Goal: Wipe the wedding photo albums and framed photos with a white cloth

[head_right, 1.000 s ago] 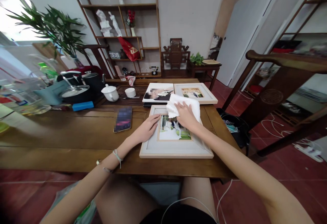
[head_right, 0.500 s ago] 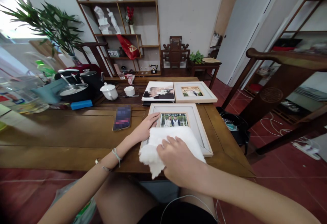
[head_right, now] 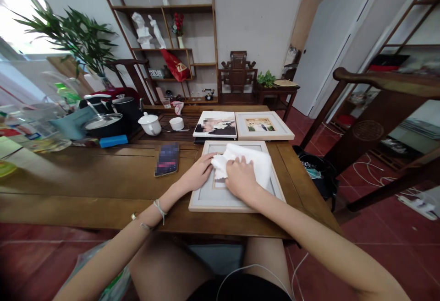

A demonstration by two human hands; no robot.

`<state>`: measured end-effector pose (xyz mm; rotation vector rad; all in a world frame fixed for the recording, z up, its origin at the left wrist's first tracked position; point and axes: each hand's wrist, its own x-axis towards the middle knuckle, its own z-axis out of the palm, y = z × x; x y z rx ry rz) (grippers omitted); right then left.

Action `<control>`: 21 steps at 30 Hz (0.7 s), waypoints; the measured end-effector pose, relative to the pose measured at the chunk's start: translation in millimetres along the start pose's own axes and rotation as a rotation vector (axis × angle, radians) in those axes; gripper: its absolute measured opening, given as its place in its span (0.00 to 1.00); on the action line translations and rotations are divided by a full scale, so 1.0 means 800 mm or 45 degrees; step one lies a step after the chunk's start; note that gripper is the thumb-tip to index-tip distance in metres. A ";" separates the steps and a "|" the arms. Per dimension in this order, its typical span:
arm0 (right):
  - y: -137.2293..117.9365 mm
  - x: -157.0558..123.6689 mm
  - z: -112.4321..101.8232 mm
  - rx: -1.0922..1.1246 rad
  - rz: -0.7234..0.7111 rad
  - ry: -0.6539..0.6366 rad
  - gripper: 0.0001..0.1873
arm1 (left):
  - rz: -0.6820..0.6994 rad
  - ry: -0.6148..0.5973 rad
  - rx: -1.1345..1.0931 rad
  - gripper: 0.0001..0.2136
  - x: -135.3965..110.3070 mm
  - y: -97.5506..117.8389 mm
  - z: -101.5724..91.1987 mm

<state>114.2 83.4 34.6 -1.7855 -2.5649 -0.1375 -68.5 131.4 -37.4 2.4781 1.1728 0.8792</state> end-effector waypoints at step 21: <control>-0.016 -0.062 0.001 0.146 -0.448 -0.069 0.35 | 0.055 -0.029 0.004 0.20 -0.001 -0.009 0.004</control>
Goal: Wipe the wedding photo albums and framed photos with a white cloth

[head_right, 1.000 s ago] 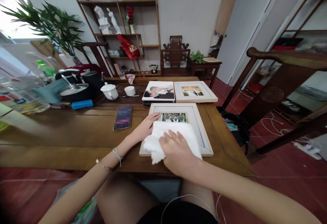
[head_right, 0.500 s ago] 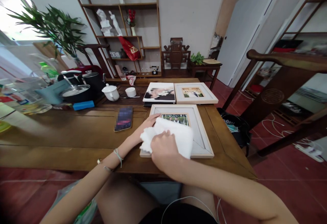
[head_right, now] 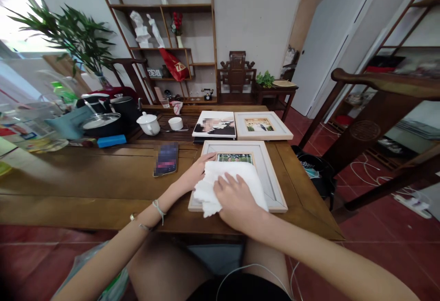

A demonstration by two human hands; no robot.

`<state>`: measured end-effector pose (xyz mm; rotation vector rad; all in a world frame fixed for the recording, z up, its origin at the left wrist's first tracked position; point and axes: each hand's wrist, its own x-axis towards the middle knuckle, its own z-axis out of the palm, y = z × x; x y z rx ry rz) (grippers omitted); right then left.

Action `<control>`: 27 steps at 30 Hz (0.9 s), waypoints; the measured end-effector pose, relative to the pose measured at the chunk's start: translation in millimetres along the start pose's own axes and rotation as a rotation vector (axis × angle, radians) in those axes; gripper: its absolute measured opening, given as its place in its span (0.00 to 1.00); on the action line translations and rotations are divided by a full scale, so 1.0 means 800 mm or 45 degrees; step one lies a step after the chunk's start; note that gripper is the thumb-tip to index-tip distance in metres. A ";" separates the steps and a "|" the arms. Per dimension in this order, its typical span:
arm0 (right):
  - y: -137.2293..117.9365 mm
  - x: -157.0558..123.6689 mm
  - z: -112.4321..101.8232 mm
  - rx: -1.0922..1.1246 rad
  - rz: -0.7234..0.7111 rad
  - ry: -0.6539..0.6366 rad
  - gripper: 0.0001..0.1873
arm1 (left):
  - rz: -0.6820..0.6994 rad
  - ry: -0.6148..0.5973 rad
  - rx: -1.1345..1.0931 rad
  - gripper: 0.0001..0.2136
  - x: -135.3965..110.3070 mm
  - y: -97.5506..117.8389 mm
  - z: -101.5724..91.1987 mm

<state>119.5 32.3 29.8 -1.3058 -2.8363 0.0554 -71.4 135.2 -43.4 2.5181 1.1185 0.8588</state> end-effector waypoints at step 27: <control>0.128 0.089 -0.003 -0.068 0.076 0.002 0.36 | -0.071 -0.030 0.089 0.18 0.004 0.015 -0.010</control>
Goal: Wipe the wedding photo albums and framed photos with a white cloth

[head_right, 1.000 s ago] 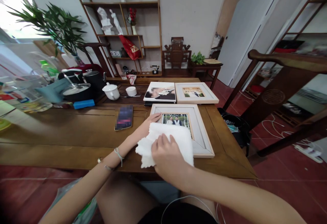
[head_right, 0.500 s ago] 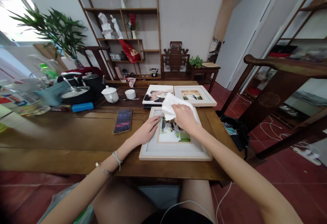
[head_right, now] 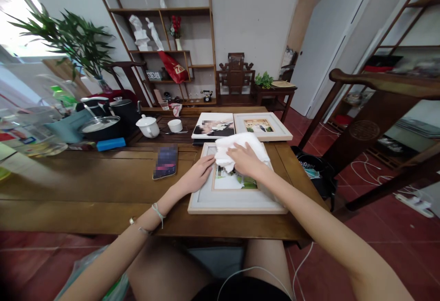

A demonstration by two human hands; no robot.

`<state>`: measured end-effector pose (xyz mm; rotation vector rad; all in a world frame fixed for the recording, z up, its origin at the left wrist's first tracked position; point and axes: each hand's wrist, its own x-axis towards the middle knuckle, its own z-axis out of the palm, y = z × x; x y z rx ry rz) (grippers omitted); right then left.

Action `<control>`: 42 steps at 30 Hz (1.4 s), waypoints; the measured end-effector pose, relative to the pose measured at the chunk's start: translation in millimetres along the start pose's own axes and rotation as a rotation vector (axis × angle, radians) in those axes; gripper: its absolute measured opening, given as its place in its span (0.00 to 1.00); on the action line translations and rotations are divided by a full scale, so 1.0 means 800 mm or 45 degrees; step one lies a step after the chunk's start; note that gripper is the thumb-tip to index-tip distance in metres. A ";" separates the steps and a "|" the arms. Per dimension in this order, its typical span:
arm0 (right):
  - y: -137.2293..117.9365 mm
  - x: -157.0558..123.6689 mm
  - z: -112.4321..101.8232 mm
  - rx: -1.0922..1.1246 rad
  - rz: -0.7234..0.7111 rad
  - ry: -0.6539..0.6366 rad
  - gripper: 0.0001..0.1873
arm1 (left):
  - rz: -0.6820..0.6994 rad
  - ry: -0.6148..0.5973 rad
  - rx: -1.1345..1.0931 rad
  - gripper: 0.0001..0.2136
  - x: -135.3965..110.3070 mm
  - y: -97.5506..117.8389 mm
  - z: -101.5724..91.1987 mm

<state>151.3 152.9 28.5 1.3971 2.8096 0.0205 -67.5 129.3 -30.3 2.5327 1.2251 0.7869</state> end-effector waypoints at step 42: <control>0.029 -0.013 0.024 0.080 0.173 0.254 0.36 | -0.035 0.020 0.000 0.20 -0.001 -0.001 0.002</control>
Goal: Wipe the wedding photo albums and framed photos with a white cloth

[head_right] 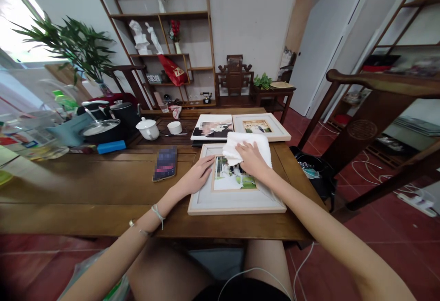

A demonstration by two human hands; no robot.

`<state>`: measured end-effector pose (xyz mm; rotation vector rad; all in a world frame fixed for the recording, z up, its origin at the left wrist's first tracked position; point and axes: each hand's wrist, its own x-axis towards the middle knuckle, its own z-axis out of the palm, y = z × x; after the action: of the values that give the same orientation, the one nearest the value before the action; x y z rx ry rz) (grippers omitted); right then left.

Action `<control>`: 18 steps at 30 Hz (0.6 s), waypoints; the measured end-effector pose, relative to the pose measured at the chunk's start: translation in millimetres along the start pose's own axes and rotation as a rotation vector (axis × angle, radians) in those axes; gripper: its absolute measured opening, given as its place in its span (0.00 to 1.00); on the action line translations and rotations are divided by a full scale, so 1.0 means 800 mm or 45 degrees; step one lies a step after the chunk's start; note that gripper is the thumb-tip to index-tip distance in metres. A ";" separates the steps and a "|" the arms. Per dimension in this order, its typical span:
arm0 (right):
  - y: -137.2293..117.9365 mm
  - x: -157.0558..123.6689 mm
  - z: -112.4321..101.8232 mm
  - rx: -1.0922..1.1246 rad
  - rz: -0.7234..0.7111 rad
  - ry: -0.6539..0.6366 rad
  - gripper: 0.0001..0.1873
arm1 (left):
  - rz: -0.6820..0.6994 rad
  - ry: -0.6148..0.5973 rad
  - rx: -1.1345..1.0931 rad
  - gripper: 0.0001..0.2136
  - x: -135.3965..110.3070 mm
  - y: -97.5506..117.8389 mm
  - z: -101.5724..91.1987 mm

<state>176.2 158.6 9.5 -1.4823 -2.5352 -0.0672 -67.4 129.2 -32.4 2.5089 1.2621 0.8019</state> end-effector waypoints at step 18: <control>-0.078 -0.124 -0.040 0.213 -0.220 -0.147 0.34 | 0.030 -0.012 -0.005 0.20 -0.001 -0.003 0.001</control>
<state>174.3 38.4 25.1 -1.2373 -2.6795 0.2060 -69.0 129.9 -34.1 2.5261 1.2293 0.7962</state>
